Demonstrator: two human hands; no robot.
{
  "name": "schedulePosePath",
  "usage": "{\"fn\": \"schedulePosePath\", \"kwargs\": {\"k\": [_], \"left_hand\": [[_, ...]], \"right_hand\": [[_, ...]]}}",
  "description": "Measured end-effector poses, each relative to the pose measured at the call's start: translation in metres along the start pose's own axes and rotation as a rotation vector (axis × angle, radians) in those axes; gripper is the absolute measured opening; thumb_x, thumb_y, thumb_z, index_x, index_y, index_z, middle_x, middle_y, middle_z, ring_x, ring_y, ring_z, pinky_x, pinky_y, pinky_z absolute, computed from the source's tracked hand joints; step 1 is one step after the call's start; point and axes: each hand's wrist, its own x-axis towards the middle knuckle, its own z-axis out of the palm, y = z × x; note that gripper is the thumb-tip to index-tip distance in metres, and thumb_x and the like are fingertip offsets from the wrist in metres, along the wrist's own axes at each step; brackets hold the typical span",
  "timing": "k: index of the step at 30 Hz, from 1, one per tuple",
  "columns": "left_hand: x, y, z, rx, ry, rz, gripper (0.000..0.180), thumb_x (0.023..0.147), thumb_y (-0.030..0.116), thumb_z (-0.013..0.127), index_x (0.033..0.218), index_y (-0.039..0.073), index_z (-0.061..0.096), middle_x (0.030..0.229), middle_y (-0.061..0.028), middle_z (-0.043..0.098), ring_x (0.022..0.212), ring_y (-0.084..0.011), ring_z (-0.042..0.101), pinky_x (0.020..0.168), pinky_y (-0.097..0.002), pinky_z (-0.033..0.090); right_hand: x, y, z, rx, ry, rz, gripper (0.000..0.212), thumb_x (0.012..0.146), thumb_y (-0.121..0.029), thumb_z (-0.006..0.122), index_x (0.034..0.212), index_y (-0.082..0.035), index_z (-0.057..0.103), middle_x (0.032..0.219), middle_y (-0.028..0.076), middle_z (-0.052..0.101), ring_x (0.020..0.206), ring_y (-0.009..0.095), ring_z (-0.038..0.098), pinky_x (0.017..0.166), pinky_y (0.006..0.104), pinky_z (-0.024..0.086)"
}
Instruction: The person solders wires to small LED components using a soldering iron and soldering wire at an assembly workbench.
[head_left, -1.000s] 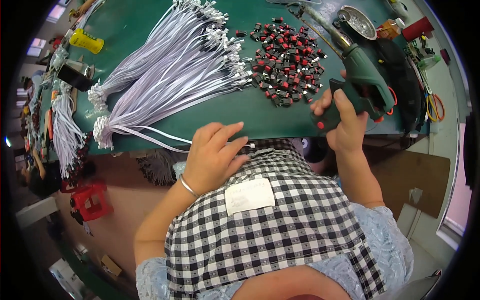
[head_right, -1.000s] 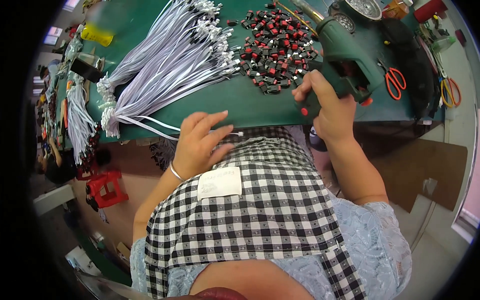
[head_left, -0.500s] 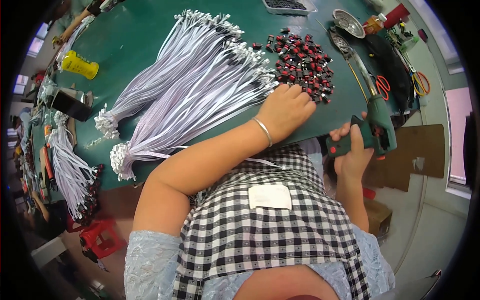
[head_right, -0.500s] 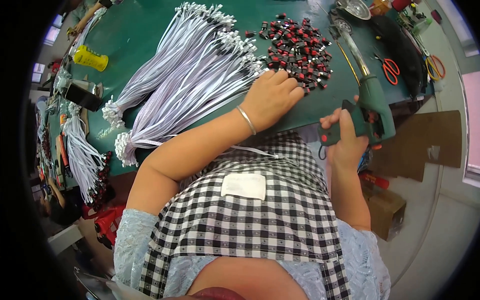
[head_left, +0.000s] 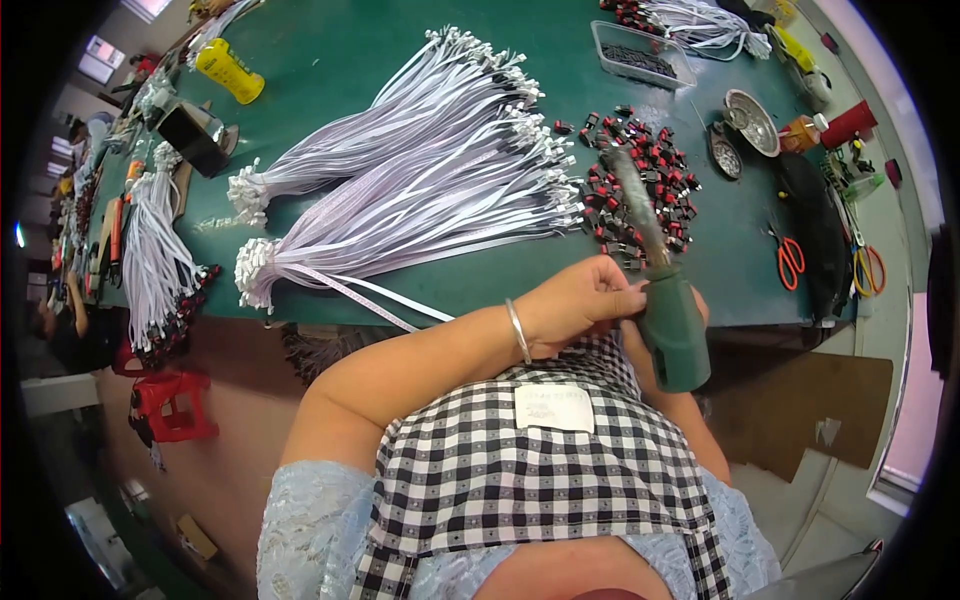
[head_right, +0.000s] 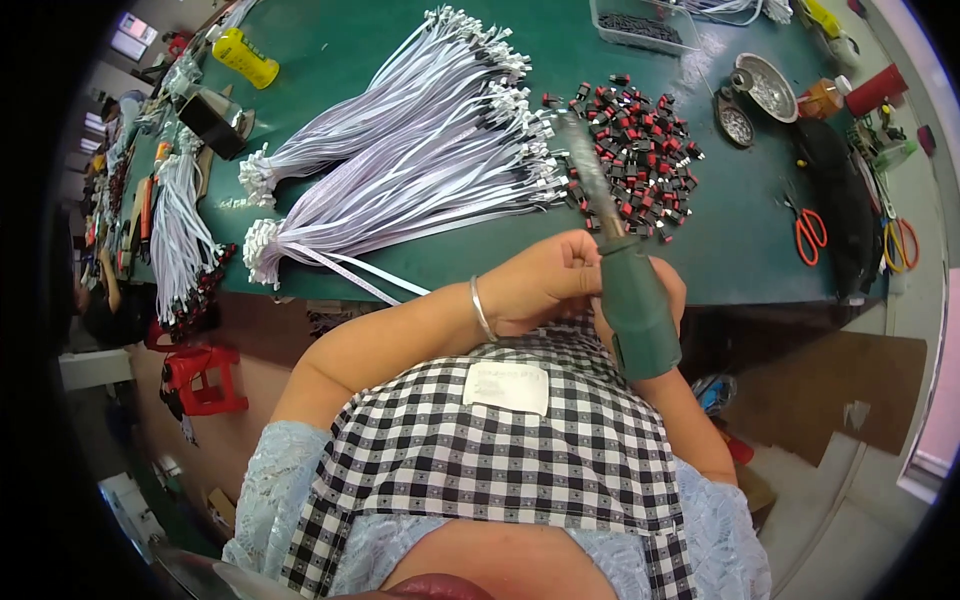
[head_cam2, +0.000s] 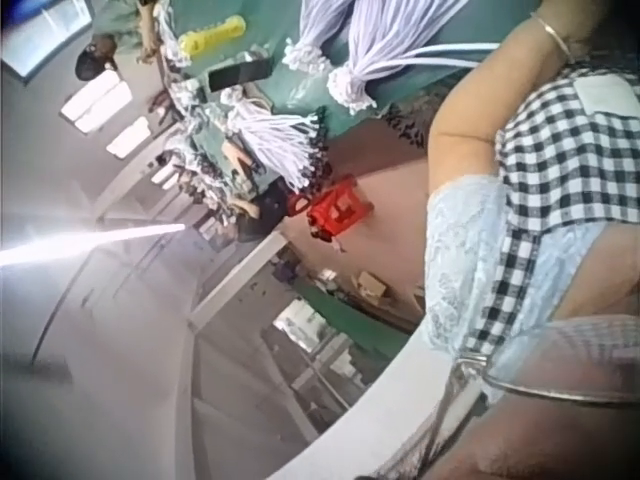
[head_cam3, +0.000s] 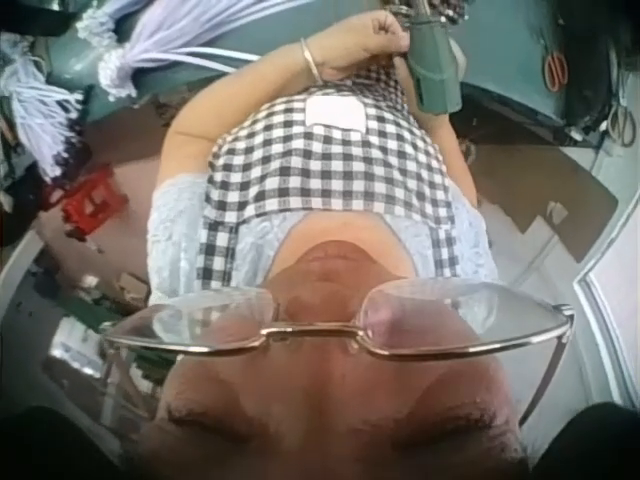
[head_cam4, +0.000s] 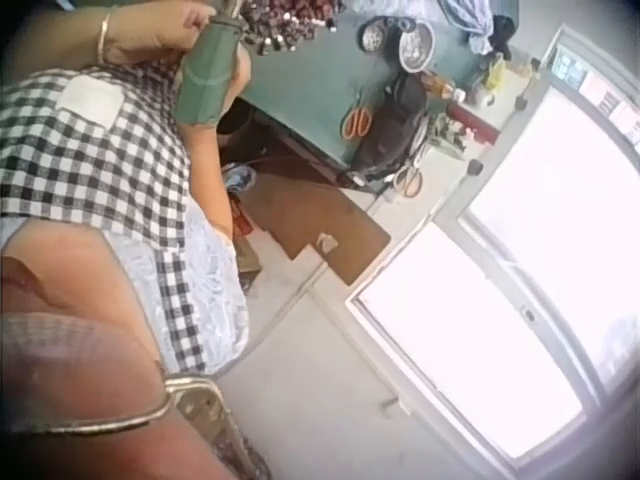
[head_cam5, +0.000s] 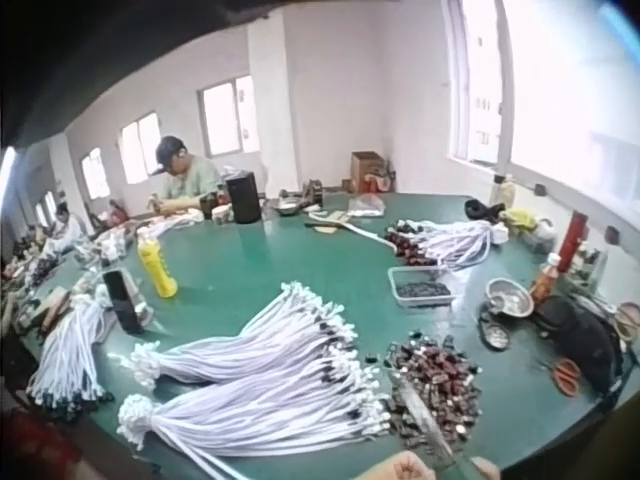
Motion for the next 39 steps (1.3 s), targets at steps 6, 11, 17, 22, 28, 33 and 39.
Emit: {"fn": "schedulePosePath", "kwargs": {"k": [6,11,17,22,28,33,39], "left_hand": [[-0.004,0.013,0.004,0.001,-0.098,-0.126,0.026,0.085,0.024,0.057,0.103,0.008,0.049,0.077,-0.0018,0.053,0.064,-0.0079,0.049,0.055,-0.0195,0.039],[-0.033,0.063,-0.035,1.209,0.402,0.793,0.011,0.079,0.012,0.059,0.086,0.003,0.06,0.074,-0.0045,0.055,0.066,-0.0134,0.052,0.062,-0.0244,0.042],[-0.028,0.118,-0.081,1.504,0.784,0.931,0.009,0.077,0.014,0.059,0.076,0.004,0.059,0.071,-0.0084,0.054,0.069,-0.024,0.053,0.061,-0.0344,0.042],[-0.035,0.092,-0.077,1.712,0.592,0.87,0.008,0.072,0.01,0.062,0.076,0.004,0.058,0.074,-0.0087,0.055,0.068,-0.0264,0.052,0.06,-0.034,0.042],[-0.041,0.07,-0.081,1.864,0.693,0.84,0.011,0.067,0.013,0.066,0.073,0.009,0.057,0.073,-0.0038,0.051,0.071,-0.024,0.049,0.06,-0.0353,0.037],[-0.033,0.07,-0.088,1.921,0.685,0.851,0.013,0.067,0.014,0.066,0.074,0.01,0.056,0.071,-0.0029,0.051,0.07,-0.0223,0.049,0.059,-0.0343,0.035],[-0.037,0.07,-0.081,1.748,0.709,0.854,0.008,0.07,0.006,0.062,0.075,0.005,0.054,0.068,-0.0069,0.053,0.063,-0.0245,0.052,0.058,-0.0341,0.04]], "right_hand": [[0.007,0.003,-0.008,0.502,-0.045,0.459,0.028,0.074,0.001,0.059,0.1,-0.002,0.051,0.092,0.005,0.052,0.086,0.017,0.052,0.078,0.0282,0.042],[0.018,0.004,-0.014,0.728,0.049,0.6,0.051,0.081,0.002,0.05,0.127,0.0,0.029,0.101,0.009,0.049,0.084,0.015,0.052,0.075,0.0288,0.046],[0.009,0.011,-0.008,0.77,0.119,0.551,0.054,0.08,0.003,0.052,0.128,-0.002,0.028,0.1,0.009,0.05,0.089,0.016,0.051,0.079,0.0306,0.046],[0.004,0.007,-0.014,0.755,0.056,0.677,0.057,0.079,0.003,0.052,0.129,-0.002,0.027,0.101,0.009,0.05,0.089,0.016,0.051,0.079,0.0308,0.046],[0.01,-0.001,-0.006,0.749,0.002,0.734,0.057,0.08,0.001,0.052,0.13,-0.002,0.025,0.101,0.01,0.05,0.09,0.016,0.051,0.079,0.0305,0.045],[0.01,-0.001,-0.002,0.809,0.012,0.676,0.057,0.08,-0.001,0.052,0.13,-0.001,0.025,0.102,0.01,0.05,0.09,0.016,0.051,0.078,0.0313,0.045],[-0.001,0.003,-0.006,0.845,0.023,0.751,0.056,0.079,0.0,0.053,0.129,-0.002,0.027,0.101,0.01,0.051,0.089,0.016,0.051,0.077,0.0307,0.046]]}}
